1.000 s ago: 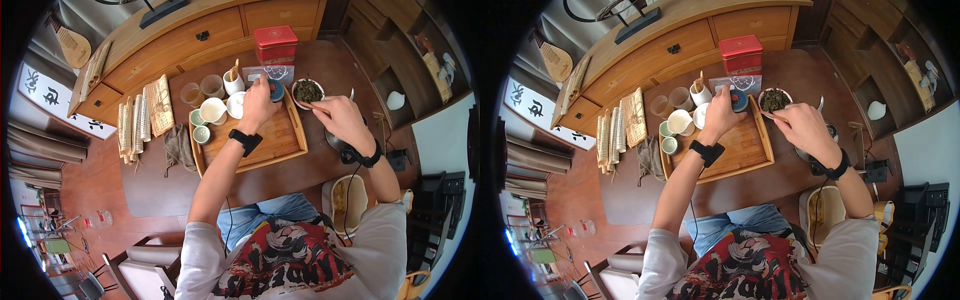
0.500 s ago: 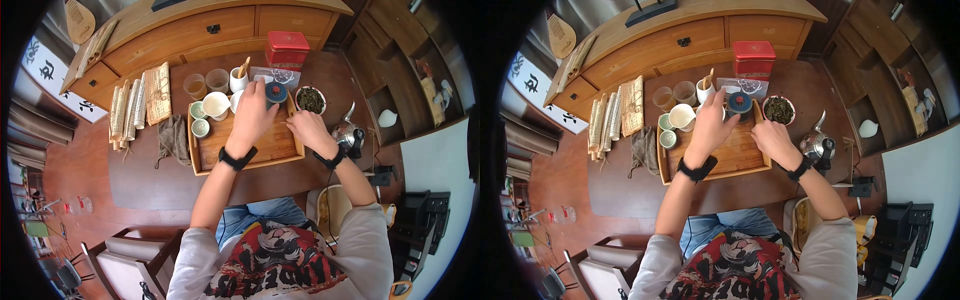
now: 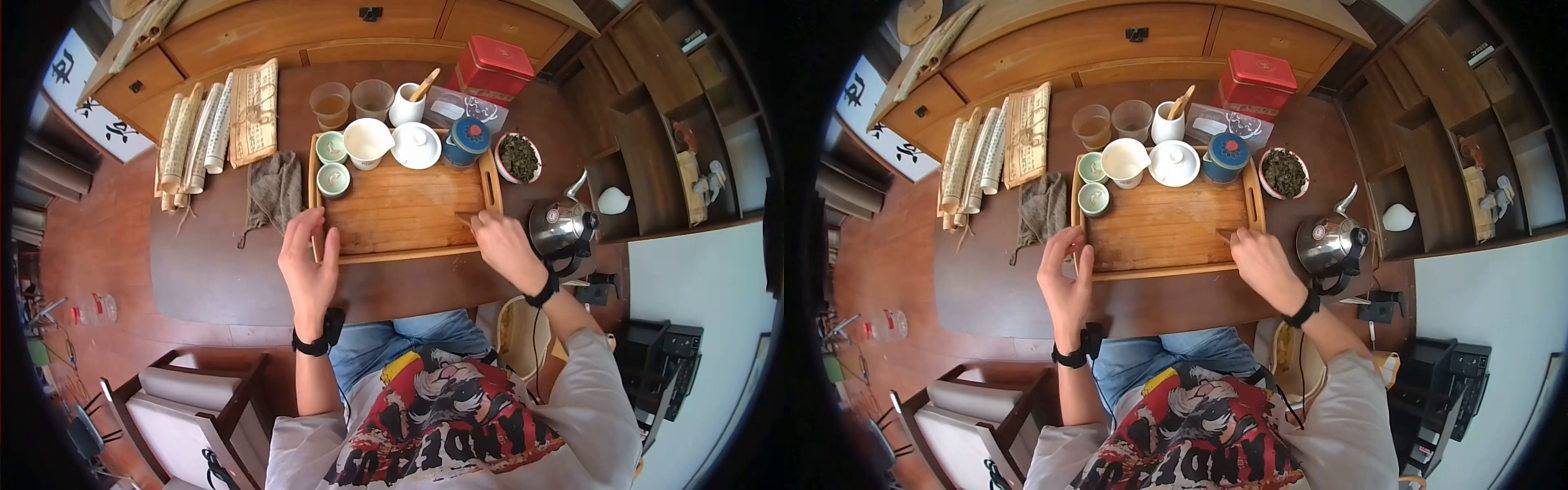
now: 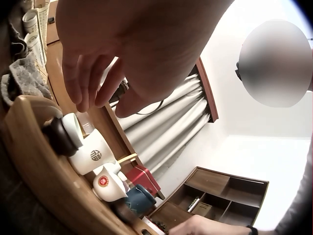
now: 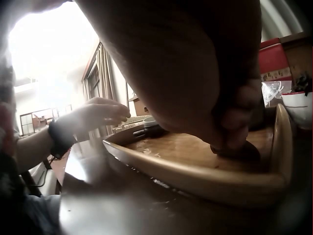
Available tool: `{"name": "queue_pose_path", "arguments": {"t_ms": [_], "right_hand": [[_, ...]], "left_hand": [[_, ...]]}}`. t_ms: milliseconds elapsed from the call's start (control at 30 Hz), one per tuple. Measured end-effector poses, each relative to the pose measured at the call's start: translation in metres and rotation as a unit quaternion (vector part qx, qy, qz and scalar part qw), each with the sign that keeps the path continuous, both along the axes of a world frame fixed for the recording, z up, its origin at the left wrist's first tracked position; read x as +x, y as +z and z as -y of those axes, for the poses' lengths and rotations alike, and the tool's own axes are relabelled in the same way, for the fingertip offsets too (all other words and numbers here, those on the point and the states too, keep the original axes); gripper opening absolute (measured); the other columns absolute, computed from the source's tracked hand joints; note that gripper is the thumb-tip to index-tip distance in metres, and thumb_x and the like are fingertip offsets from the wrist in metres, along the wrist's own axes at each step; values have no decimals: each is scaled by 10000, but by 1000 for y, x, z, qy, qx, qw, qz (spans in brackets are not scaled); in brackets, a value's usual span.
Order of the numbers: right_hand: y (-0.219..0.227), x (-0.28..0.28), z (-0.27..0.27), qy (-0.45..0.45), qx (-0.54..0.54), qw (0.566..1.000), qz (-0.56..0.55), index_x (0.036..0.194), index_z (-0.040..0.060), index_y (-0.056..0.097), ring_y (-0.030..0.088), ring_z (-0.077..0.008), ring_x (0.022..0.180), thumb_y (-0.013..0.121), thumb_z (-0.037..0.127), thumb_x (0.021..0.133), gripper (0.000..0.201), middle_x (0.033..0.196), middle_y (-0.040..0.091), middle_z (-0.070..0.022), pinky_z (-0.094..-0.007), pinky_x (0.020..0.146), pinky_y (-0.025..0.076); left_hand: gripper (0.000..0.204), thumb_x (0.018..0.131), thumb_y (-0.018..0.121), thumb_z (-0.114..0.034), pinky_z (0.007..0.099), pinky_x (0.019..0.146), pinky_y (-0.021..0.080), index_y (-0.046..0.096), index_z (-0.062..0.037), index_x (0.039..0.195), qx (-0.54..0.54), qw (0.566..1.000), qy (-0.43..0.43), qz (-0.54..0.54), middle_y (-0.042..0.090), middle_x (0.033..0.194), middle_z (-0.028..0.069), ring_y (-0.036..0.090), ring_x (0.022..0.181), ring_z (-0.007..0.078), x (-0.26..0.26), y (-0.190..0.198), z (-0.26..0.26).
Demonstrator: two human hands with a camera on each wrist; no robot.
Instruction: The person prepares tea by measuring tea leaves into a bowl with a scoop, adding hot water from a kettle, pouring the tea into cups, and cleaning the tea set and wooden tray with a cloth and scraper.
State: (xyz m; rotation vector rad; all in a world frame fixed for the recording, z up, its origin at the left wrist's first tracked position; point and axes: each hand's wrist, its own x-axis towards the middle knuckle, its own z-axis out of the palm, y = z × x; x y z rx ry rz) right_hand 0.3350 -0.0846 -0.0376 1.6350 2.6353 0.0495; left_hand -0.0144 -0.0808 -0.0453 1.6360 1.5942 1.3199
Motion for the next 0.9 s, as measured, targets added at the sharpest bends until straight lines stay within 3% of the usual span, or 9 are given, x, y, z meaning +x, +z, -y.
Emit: {"name": "queue_pose_path", "arguments": {"t_ms": [167,300,333,500,567,600,733,867,900], "right_hand": [[29,-5,17,-36,-85,995,-44,930,-10,741,764,-359,832,698,96,982,126,908,717,-168,-461,738,629],[38,-37,-21,-27,-28,995,-89,900,-5,749,757,-394,818,703,146,1021,199,900,711,-184,-484,720,618],[23,-37,-36,-28,-17,996,-86,938,4,742,718,-431,827,712,156,1028,179,894,690,-191,-521,712,585],[-13,-53,-77,8,40,999,-13,891,-14,730,751,-402,815,686,116,1010,182,926,730,-202,-494,721,616],[-14,-66,-58,26,37,998,33,775,-13,749,765,-360,776,686,-2,844,94,890,726,-211,-457,682,631],[-10,-71,-43,49,21,998,44,780,-21,744,762,-354,769,682,-3,832,83,879,719,-213,-444,673,633],[19,-89,1,72,-66,994,-40,836,-20,740,769,-384,802,693,39,880,88,884,720,-203,-491,691,628],[27,-111,-39,34,-6,993,-115,817,-33,713,739,-436,743,675,54,948,162,864,714,-240,-522,677,608],[19,-112,-61,35,-5,993,-116,817,-33,713,739,-436,743,675,54,948,162,864,714,-240,-522,677,608]], "left_hand": [[223,985,748,7,341,850,579,756,32,1207,-8,998,23,61,741,1062,138,715,893,232,-7,-27,-9],[80,1003,753,-14,314,705,508,771,5,1079,-33,996,38,73,653,865,86,603,732,176,-3,-34,-23],[58,1025,744,-32,287,654,447,769,15,1049,-14,996,44,73,608,813,29,501,694,103,-1,-38,-27],[48,1001,739,-11,341,638,428,779,-8,1027,-3,998,59,12,492,750,60,473,659,173,-10,-50,-37],[84,999,716,-6,413,683,484,782,-37,1042,-34,999,9,39,540,791,130,559,686,279,-13,-55,-36],[101,996,708,-2,422,687,482,783,-49,1045,-18,999,11,24,528,801,139,551,684,295,-12,-60,-38],[115,994,694,6,424,691,478,777,-53,1047,-49,997,-17,50,529,817,136,553,691,295,-18,-59,-39],[124,991,705,-4,420,686,472,780,-67,1067,-40,997,-35,57,522,810,122,546,697,282,-23,-63,-40],[122,990,720,-18,386,677,459,785,-75,1077,-38,997,-41,61,493,795,91,512,694,238,-24,-63,-40]]}}
